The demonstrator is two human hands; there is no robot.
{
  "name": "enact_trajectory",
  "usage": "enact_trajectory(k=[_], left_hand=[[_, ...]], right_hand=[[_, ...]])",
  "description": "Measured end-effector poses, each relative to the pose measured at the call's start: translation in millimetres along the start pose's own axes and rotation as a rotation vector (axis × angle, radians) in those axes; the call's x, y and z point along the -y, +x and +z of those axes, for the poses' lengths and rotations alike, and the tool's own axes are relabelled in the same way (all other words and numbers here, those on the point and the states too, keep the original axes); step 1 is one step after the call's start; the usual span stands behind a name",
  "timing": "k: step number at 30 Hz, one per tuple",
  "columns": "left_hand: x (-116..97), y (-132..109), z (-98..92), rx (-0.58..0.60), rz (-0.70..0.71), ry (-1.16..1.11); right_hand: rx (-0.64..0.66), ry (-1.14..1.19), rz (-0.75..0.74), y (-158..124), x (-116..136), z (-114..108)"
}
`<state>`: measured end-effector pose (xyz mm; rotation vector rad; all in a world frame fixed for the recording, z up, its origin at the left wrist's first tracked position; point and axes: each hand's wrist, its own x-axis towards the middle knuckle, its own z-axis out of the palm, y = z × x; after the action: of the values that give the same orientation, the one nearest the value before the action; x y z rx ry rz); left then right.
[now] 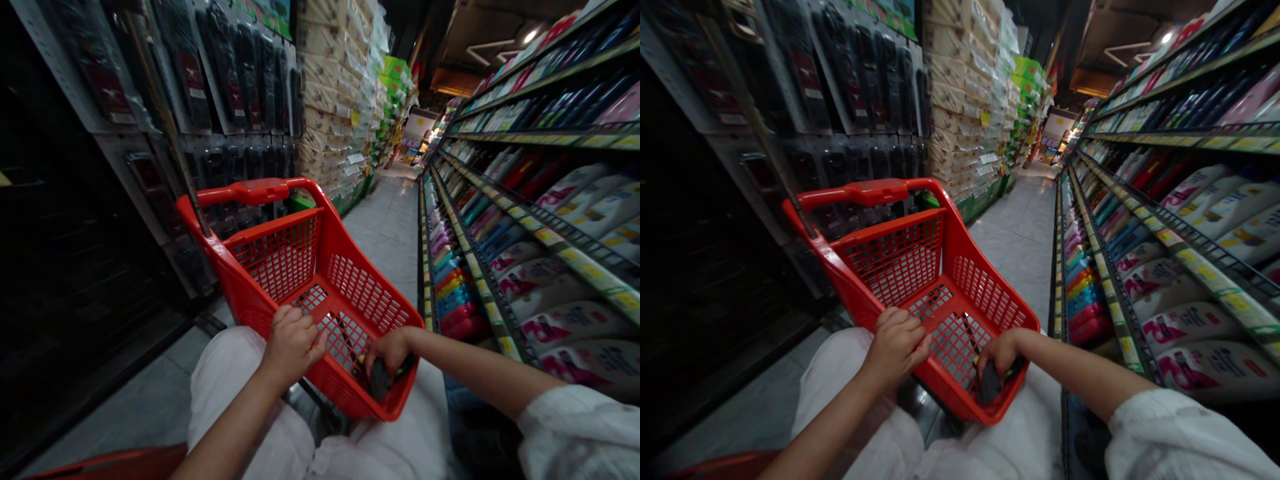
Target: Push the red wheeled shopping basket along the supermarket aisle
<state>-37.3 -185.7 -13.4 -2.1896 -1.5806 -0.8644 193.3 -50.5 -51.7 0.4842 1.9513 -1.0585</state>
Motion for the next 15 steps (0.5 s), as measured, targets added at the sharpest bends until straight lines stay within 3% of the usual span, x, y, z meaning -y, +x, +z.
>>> enact_trajectory(k=[3, 6, 11, 15], left_hand=[[0.0, 0.7, 1.1, -0.003, -0.001, 0.013], [1.5, 1.8, 2.9, -0.009, 0.009, 0.023], [4.5, 0.6, 2.8, -0.004, 0.026, 0.033], [3.6, -1.5, 0.6, 0.007, 0.028, 0.033]], right_hand=[[-0.118, -0.234, 0.219, -10.3, -14.7, -19.7], [-0.117, -0.415, 0.284, 10.0, -10.8, -24.8], [0.016, -0.343, 0.109, 46.5, 29.7, 0.1], [0.035, -0.157, -0.129, 16.4, 38.7, 9.3]])
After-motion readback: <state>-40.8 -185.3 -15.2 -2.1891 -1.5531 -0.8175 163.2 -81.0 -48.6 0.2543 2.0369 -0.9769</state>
